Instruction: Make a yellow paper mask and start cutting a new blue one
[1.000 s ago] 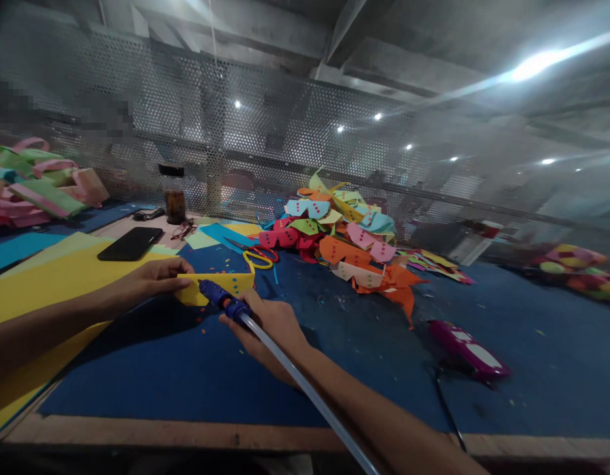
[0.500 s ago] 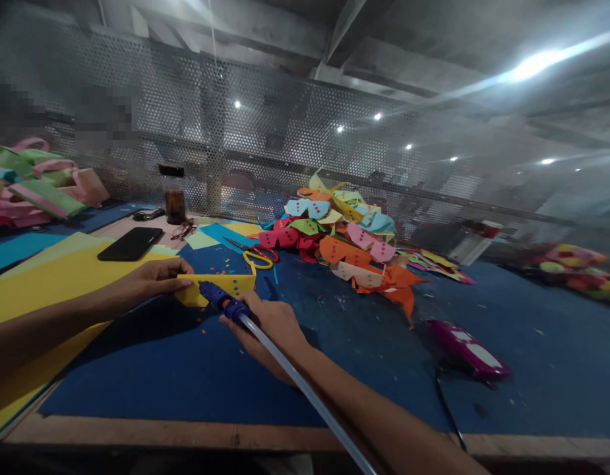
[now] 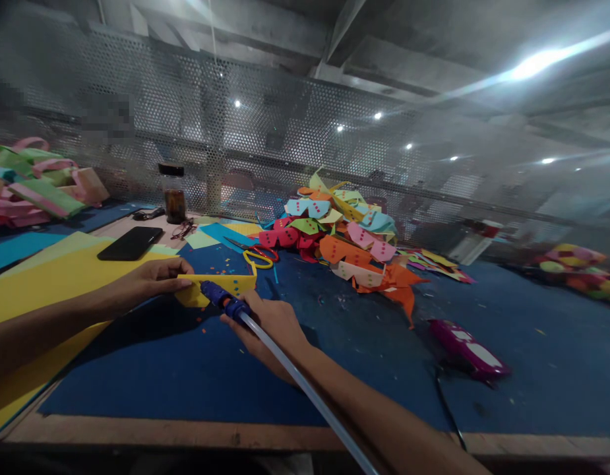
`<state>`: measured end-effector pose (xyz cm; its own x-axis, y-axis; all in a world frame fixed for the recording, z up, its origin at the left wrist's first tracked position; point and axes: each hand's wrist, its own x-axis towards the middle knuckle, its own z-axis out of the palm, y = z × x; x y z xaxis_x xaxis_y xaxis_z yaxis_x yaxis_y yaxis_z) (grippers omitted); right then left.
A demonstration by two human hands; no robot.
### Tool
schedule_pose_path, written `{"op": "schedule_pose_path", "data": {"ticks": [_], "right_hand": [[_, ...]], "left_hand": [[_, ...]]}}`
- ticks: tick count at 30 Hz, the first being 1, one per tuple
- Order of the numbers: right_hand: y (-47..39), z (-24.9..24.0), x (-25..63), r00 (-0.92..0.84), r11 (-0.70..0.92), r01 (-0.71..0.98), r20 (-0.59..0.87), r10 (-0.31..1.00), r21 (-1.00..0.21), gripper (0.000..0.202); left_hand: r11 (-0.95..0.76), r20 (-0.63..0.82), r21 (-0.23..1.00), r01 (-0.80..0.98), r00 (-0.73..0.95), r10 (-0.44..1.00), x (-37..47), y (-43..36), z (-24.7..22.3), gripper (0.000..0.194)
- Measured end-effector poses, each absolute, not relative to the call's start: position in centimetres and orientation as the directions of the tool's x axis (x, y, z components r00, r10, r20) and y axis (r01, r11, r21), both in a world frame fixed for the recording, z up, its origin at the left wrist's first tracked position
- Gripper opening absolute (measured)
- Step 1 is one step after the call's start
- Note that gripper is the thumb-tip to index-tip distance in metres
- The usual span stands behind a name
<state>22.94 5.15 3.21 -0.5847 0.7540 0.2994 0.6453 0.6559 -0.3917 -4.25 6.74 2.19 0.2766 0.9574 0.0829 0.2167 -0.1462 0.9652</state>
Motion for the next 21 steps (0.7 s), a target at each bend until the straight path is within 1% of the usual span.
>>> {"op": "schedule_pose_path", "data": {"ticks": [5, 12, 16, 21], "right_hand": [[5.18, 3.19, 23.02, -0.587, 0.656, 0.641, 0.297, 0.753, -0.398, 0.028], [5.17, 3.12, 22.96, -0.586, 0.653, 0.656, 0.29, 0.757, -0.379, 0.028], [5.11, 3.15, 22.95, -0.586, 0.652, 0.663, 0.288, 0.758, -0.367, 0.027], [5.14, 3.26, 22.95, -0.59, 0.655, 0.658, 0.287, 0.755, -0.371, 0.029]], "left_hand": [[-0.143, 0.081, 0.968, 0.207, 0.285, 0.955, -4.33, 6.78, 2.09, 0.024], [-0.129, 0.076, 0.979, 0.156, 0.305, 0.949, -4.51, 7.0, 1.63, 0.024], [-0.125, 0.072, 0.978, 0.165, 0.291, 0.954, -4.36, 6.87, 1.91, 0.025], [-0.135, 0.081, 0.977, 0.164, 0.304, 0.949, -4.39, 6.91, 1.92, 0.023]]}}
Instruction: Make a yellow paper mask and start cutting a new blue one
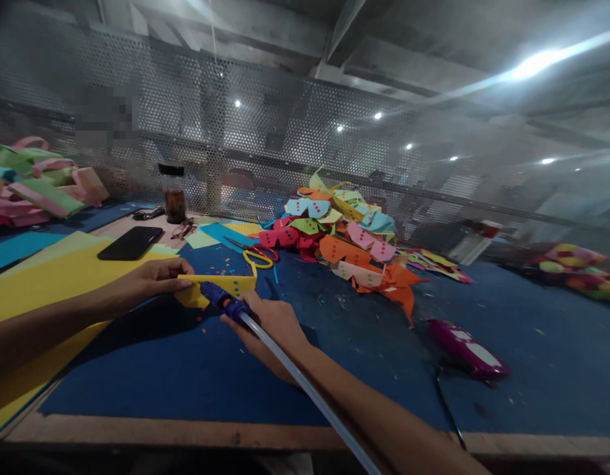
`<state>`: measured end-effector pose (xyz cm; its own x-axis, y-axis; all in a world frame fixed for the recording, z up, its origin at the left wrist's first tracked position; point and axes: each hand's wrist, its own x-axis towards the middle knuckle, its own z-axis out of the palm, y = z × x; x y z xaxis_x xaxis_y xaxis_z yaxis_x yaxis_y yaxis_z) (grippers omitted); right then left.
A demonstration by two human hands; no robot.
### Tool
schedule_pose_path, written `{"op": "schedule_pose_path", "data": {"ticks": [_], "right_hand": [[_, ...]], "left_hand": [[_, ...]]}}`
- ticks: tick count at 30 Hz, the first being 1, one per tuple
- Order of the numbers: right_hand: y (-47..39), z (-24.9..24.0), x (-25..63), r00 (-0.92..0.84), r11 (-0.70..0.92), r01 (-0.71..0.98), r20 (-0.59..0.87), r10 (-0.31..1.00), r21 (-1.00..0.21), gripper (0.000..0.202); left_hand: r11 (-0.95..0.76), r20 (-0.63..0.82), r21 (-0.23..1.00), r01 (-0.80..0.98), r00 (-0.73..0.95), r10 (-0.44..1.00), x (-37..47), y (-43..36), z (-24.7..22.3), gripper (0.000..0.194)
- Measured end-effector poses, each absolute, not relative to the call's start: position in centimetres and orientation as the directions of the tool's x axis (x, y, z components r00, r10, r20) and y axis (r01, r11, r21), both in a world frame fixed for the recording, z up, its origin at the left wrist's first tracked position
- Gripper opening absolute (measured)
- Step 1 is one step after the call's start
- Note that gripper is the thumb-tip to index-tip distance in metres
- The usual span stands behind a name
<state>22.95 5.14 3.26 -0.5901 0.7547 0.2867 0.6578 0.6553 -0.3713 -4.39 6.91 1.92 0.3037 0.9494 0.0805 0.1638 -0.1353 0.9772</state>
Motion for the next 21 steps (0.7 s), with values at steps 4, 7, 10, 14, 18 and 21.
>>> {"op": "schedule_pose_path", "data": {"ticks": [4, 7, 10, 14, 18, 21], "right_hand": [[5.2, 3.26, 22.96, -0.591, 0.658, 0.657, 0.29, 0.752, -0.368, 0.028], [5.18, 3.21, 23.0, -0.592, 0.659, 0.65, 0.29, 0.752, -0.378, 0.028], [5.14, 3.18, 23.03, -0.591, 0.655, 0.655, 0.285, 0.755, -0.377, 0.028], [5.13, 3.21, 23.03, -0.593, 0.655, 0.659, 0.281, 0.755, -0.37, 0.028], [5.21, 3.14, 23.09, -0.599, 0.663, 0.655, 0.285, 0.748, -0.363, 0.027], [5.26, 3.0, 23.16, -0.602, 0.671, 0.646, 0.296, 0.741, -0.365, 0.027]], "left_hand": [[-0.125, 0.077, 0.984, 0.13, 0.324, 0.943, -4.52, 7.08, 1.59, 0.022], [-0.121, 0.077, 0.986, 0.113, 0.332, 0.94, -4.57, 7.11, 1.5, 0.02], [-0.119, 0.077, 0.987, 0.109, 0.329, 0.941, -4.56, 7.04, 1.59, 0.021], [-0.124, 0.076, 0.983, 0.135, 0.311, 0.947, -4.56, 6.96, 1.73, 0.021], [-0.126, 0.077, 0.982, 0.138, 0.316, 0.946, -4.59, 7.01, 1.71, 0.022], [-0.133, 0.083, 0.982, 0.134, 0.323, 0.943, -4.62, 7.07, 1.65, 0.022]]}}
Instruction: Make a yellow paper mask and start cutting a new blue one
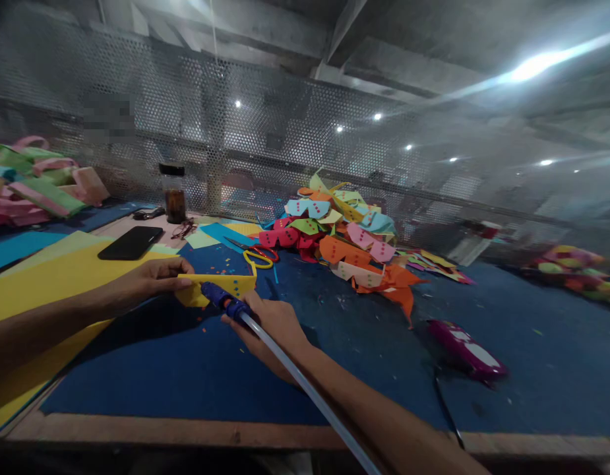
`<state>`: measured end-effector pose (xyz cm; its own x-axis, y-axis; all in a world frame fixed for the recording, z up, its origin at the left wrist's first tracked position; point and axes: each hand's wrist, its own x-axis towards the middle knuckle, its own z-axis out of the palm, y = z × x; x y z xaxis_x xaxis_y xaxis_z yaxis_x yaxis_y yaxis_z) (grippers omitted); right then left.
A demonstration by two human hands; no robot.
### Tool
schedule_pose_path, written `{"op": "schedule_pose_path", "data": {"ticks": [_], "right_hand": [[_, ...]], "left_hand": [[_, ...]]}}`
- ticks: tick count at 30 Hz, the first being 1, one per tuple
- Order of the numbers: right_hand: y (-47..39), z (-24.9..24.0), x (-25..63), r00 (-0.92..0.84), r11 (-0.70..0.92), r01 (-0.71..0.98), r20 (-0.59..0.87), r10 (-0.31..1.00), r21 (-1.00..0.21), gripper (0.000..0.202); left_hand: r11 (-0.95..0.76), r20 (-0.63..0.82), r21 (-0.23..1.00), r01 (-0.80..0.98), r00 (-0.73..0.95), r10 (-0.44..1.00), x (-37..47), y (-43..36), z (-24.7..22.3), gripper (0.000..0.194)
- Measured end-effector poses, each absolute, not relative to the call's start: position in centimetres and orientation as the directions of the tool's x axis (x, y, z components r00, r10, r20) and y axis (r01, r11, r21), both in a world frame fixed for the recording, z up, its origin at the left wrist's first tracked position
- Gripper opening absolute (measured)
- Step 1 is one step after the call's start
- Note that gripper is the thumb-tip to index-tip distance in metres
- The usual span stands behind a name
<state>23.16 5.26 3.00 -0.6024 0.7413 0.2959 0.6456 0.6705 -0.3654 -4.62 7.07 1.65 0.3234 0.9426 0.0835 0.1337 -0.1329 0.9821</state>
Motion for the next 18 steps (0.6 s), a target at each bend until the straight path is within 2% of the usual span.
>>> {"op": "schedule_pose_path", "data": {"ticks": [18], "right_hand": [[5.16, 3.21, 23.0, -0.598, 0.659, 0.667, 0.278, 0.751, -0.347, 0.026]], "left_hand": [[-0.109, 0.072, 0.989, 0.098, 0.323, 0.944, -4.61, 7.09, 1.62, 0.019]]}}
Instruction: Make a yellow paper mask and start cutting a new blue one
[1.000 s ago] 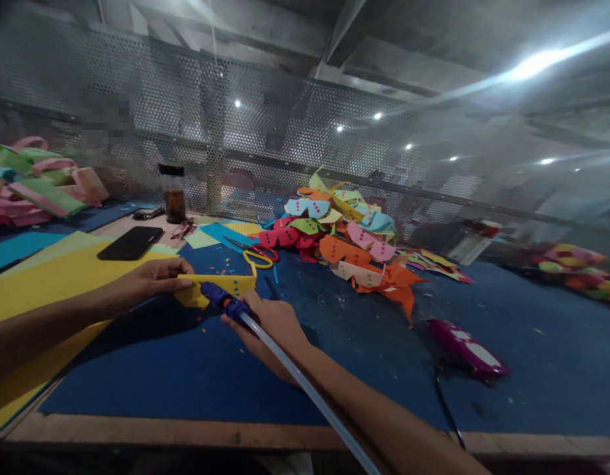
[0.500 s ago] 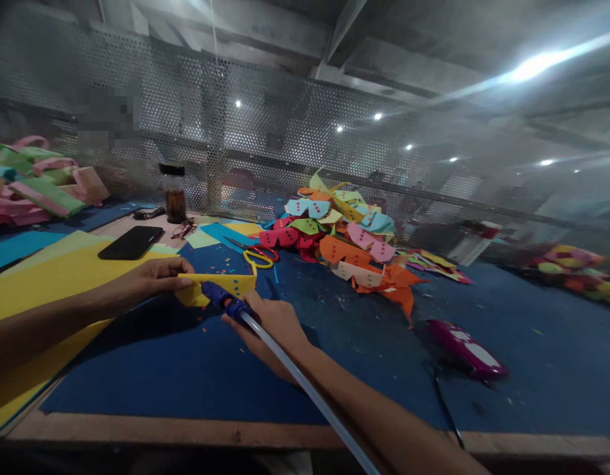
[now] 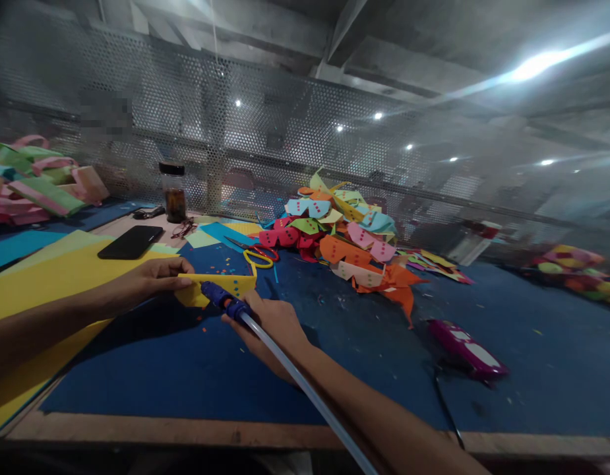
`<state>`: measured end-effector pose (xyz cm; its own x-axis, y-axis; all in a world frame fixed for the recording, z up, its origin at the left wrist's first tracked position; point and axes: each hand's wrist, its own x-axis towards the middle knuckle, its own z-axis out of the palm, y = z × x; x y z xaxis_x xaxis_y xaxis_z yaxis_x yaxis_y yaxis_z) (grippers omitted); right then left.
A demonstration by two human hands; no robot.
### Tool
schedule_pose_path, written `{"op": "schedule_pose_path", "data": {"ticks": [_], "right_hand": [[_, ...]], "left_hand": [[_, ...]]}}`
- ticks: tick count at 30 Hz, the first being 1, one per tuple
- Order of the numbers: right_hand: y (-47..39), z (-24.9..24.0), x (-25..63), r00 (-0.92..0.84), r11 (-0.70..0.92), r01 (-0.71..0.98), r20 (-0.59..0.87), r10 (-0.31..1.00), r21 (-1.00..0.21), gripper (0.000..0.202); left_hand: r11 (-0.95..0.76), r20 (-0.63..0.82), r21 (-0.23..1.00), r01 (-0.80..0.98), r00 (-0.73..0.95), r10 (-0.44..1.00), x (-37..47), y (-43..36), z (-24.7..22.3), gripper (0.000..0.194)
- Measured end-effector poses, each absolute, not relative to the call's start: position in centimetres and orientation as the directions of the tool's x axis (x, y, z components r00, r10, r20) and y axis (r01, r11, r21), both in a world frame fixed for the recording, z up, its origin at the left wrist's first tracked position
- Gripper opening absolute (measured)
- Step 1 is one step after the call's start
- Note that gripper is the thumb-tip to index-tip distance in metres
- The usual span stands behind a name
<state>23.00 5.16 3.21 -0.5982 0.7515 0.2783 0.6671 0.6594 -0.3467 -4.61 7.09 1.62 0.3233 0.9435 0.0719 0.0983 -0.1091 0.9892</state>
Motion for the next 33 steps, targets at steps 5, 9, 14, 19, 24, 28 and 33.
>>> {"op": "schedule_pose_path", "data": {"ticks": [5, 9, 14, 19, 24, 28, 33], "right_hand": [[5.22, 3.12, 23.09, -0.606, 0.671, 0.652, 0.288, 0.741, -0.353, 0.024], [5.18, 3.14, 23.07, -0.596, 0.657, 0.669, 0.277, 0.754, -0.347, 0.025], [5.18, 3.16, 23.02, -0.598, 0.661, 0.678, 0.283, 0.75, -0.322, 0.024], [5.17, 3.15, 23.05, -0.608, 0.671, 0.669, 0.284, 0.742, -0.32, 0.025], [5.12, 3.17, 23.07, -0.59, 0.66, 0.659, 0.296, 0.751, -0.361, 0.025], [4.98, 3.27, 23.04, -0.581, 0.652, 0.657, 0.298, 0.757, -0.378, 0.025], [4.98, 3.42, 23.02, -0.598, 0.666, 0.648, 0.294, 0.745, -0.371, 0.024]], "left_hand": [[-0.103, 0.067, 0.99, 0.099, 0.314, 0.947, -4.6, 7.1, 1.69, 0.02], [-0.114, 0.078, 0.989, 0.095, 0.318, 0.945, -4.63, 7.09, 1.7, 0.02], [-0.101, 0.067, 0.991, 0.088, 0.326, 0.943, -4.68, 7.14, 1.58, 0.021], [-0.086, 0.055, 0.992, 0.088, 0.31, 0.949, -4.7, 7.12, 1.6, 0.021], [-0.079, 0.052, 0.994, 0.074, 0.307, 0.95, -4.83, 7.21, 1.55, 0.022], [-0.084, 0.06, 0.994, 0.07, 0.293, 0.954, -4.82, 7.25, 1.47, 0.023], [-0.062, 0.041, 0.996, 0.059, 0.303, 0.952, -4.78, 7.14, 1.49, 0.023]]}}
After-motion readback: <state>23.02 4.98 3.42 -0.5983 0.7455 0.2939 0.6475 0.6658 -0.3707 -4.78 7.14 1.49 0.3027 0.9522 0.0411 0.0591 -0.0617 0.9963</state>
